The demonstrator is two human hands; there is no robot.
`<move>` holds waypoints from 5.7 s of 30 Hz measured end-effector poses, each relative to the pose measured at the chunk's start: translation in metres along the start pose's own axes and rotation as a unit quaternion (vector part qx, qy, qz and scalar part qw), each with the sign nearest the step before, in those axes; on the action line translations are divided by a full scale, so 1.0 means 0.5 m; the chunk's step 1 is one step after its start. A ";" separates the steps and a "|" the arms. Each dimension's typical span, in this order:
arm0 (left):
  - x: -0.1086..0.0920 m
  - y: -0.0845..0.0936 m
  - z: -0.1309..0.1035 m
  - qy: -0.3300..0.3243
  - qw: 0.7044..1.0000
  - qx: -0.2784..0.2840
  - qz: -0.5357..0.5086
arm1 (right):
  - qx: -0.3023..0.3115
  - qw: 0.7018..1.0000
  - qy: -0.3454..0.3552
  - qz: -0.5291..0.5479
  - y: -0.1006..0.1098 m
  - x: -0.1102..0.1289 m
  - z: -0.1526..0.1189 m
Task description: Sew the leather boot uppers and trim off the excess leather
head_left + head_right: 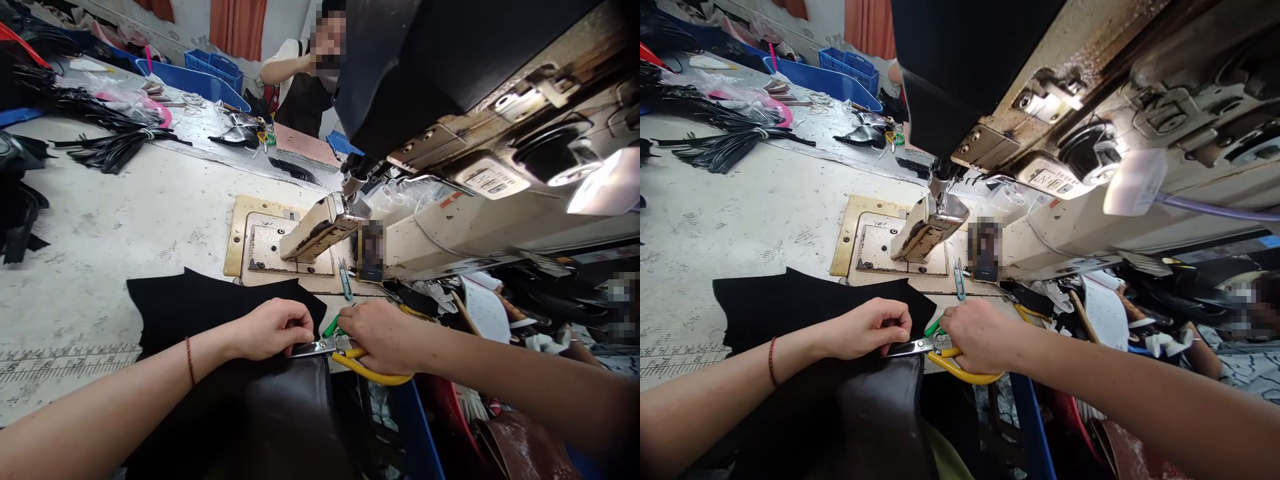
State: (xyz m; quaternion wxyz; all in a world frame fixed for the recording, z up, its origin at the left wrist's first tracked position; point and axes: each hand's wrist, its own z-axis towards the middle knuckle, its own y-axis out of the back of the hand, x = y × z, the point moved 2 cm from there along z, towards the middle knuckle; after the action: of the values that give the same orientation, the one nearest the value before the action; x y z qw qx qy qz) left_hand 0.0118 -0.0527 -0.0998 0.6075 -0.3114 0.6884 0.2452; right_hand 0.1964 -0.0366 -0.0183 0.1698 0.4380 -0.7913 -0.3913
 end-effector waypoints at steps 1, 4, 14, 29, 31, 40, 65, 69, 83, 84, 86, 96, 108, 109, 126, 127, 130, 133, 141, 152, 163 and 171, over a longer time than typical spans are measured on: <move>0.000 0.000 0.000 0.000 1.000 -0.002 -0.008 | 0.000 1.000 0.004 0.001 -0.001 0.000 0.002; 0.000 0.001 0.001 -0.001 1.000 -0.007 -0.029 | 0.003 1.000 0.008 0.011 -0.005 0.001 0.009; 0.005 0.011 0.002 -0.017 0.997 -0.025 -0.075 | -0.006 0.999 0.018 0.035 -0.011 0.020 0.037; -0.001 0.023 0.004 -0.044 0.985 -0.041 -0.161 | -0.034 0.999 0.010 0.037 -0.030 0.040 0.068; -0.001 0.024 0.005 -0.045 0.984 -0.041 -0.166 | -0.038 0.998 0.017 0.045 -0.034 0.040 0.066; 0.000 0.031 0.005 -0.061 0.978 -0.059 -0.191 | -0.040 0.997 0.022 0.066 -0.044 0.033 0.052; -0.012 0.044 -0.004 -0.091 0.971 -0.089 -0.204 | -0.034 0.999 0.021 0.016 -0.041 0.054 0.074; -0.007 0.044 0.000 -0.081 0.978 -0.098 -0.166 | -0.029 0.999 0.030 0.007 -0.041 0.055 0.077; -0.053 0.057 -0.123 0.055 0.943 -0.096 0.315 | -0.043 0.998 0.046 0.004 -0.007 0.042 0.081; -0.041 0.057 -0.133 0.051 0.942 -0.078 0.323 | -0.034 0.998 0.053 0.008 0.002 0.038 0.084; -0.017 0.062 -0.147 0.031 0.946 -0.046 0.319 | -0.022 0.997 0.070 0.021 0.015 0.030 0.092; -0.004 0.098 -0.164 -0.060 0.976 -0.044 0.205 | -0.068 0.994 0.086 0.017 0.013 0.030 0.084; 0.000 0.103 -0.172 -0.093 0.977 -0.049 0.186 | -0.060 0.995 0.025 -0.074 0.027 0.068 0.075; 0.000 0.103 -0.172 -0.097 0.976 -0.051 0.187 | -0.059 0.995 0.026 -0.082 0.028 0.071 0.077; -0.002 0.103 -0.175 -0.114 0.980 -0.074 0.148 | -0.121 0.973 0.069 -0.183 0.015 0.100 0.111; -0.002 0.103 -0.175 -0.114 0.980 -0.077 0.143 | -0.124 0.969 0.074 -0.200 0.019 0.103 0.112; -0.003 0.104 -0.175 -0.115 0.981 -0.088 0.133 | -0.107 0.961 0.088 -0.239 0.039 0.115 0.113; -0.002 0.105 -0.174 -0.115 0.981 -0.095 0.125 | -0.042 0.972 0.087 -0.216 0.074 0.121 0.106; 0.003 0.110 -0.177 -0.120 0.982 -0.105 0.104 | 0.122 0.984 0.097 -0.083 0.192 0.094 0.127; 0.014 0.111 -0.173 -0.125 0.985 -0.108 0.045 | -0.045 0.996 0.048 -0.066 0.040 0.098 0.103; 0.022 0.118 -0.170 -0.128 0.981 -0.146 0.000 | -0.183 0.971 0.084 -0.133 0.036 0.121 0.135; 0.025 0.121 -0.168 -0.122 0.983 -0.131 -0.025 | -0.188 0.976 0.059 -0.088 0.030 0.082 0.117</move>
State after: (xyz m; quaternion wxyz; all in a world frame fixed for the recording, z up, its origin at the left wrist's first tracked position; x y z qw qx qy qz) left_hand -0.0904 -0.0731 -0.1025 0.6466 -0.3734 0.5629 0.3544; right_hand 0.1294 -0.0384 -0.0469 0.2606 0.4885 -0.6506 -0.5198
